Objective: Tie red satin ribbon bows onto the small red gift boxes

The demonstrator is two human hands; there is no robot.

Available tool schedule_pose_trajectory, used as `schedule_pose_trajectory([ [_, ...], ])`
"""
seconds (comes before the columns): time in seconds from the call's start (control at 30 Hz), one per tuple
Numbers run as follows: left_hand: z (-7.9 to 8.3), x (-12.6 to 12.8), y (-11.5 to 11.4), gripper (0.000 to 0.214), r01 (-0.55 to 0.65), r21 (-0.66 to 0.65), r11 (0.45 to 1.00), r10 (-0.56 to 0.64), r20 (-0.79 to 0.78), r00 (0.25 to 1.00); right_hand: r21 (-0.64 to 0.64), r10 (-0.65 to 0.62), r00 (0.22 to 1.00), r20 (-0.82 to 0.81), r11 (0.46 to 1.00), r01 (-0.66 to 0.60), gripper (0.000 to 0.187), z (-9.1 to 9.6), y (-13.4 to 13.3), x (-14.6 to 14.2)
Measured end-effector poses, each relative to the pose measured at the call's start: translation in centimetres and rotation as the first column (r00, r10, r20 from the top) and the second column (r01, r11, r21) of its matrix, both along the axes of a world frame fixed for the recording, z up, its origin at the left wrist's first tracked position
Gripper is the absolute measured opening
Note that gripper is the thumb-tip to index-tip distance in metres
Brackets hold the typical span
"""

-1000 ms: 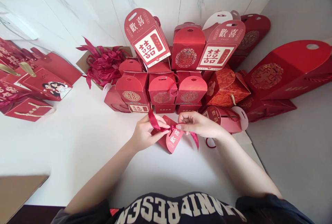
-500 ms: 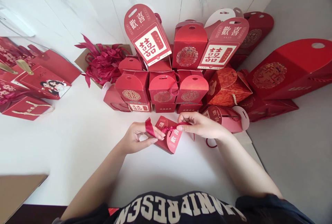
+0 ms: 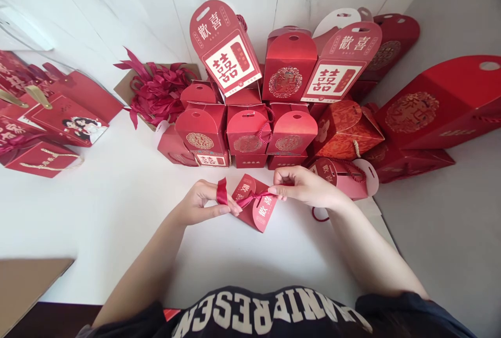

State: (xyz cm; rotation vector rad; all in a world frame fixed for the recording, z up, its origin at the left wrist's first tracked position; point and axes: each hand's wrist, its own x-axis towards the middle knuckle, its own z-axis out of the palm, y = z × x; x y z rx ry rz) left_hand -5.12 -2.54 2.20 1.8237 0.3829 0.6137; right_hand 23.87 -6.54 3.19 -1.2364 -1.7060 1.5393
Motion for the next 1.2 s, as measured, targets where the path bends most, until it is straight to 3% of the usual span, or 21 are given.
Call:
schedule_pose_trajectory([
  [0.4, -0.6, -1.3, 1.1, 0.015, 0.054, -0.157, 0.986, -0.07, -0.094, 0.993, 0.085, -0.049, 0.98, 0.192, 0.996, 0.033, 0.027, 0.7, 0.1, 0.7],
  [0.57, -1.7, -2.2, 2.1, 0.013, 0.027, -0.252, 0.967, -0.015, 0.05, 0.999, 0.105, -0.031, 0.973, 0.23, 0.994, 0.007, 0.024, 1.0, 0.0, 1.2],
  [0.63, -2.1, -2.9, 2.7, 0.038, 0.009, -0.281, 0.96, 0.041, 0.173, 0.984, 0.074, 0.002, 0.977, 0.213, 0.997, -0.018, 0.024, 1.1, -0.1, 1.3],
  [0.73, -2.2, -4.0, 3.6, 0.083, 0.109, -0.307, 0.946, -0.023, 0.271, 0.962, 0.029, 0.036, 0.979, 0.199, 0.999, -0.043, 0.03, 1.2, -0.2, 1.1],
  [0.8, -1.8, -4.5, 3.9, 0.091, 0.137, -0.324, 0.936, -0.063, 0.228, 0.972, 0.032, 0.037, 0.974, 0.223, 0.998, -0.045, 0.036, 1.3, -0.2, 0.8],
  [0.83, -1.4, -4.6, 3.8, 0.089, 0.093, -0.319, 0.943, -0.039, 0.173, 0.984, 0.045, 0.032, 0.97, 0.242, 0.998, -0.044, 0.038, 1.4, -0.3, 0.6],
  [0.9, -0.5, -4.2, 3.3, 0.076, -0.091, -0.246, 0.965, 0.097, 0.012, 0.995, 0.077, 0.017, 0.96, 0.278, 0.996, -0.04, 0.04, 1.5, -0.3, 0.3],
  [0.97, 0.6, -3.1, 2.1, 0.05, -0.242, -0.093, 0.966, 0.223, -0.179, 0.958, 0.109, 0.001, 0.955, 0.296, 0.993, -0.035, 0.039, 1.4, -0.3, 0.1],
  [1.07, 2.1, -0.6, -0.1, 0.03, -0.309, 0.16, 0.938, 0.348, -0.442, 0.827, 0.144, -0.007, 0.953, 0.303, 0.989, -0.038, 0.037, 1.2, -0.3, -0.2],
  [1.2, 2.8, 1.9, -2.3, 0.034, -0.268, 0.406, 0.874, 0.456, -0.493, 0.741, 0.167, -0.016, 0.947, 0.32, 0.985, -0.04, 0.032, 1.0, -0.5, -0.6],
])
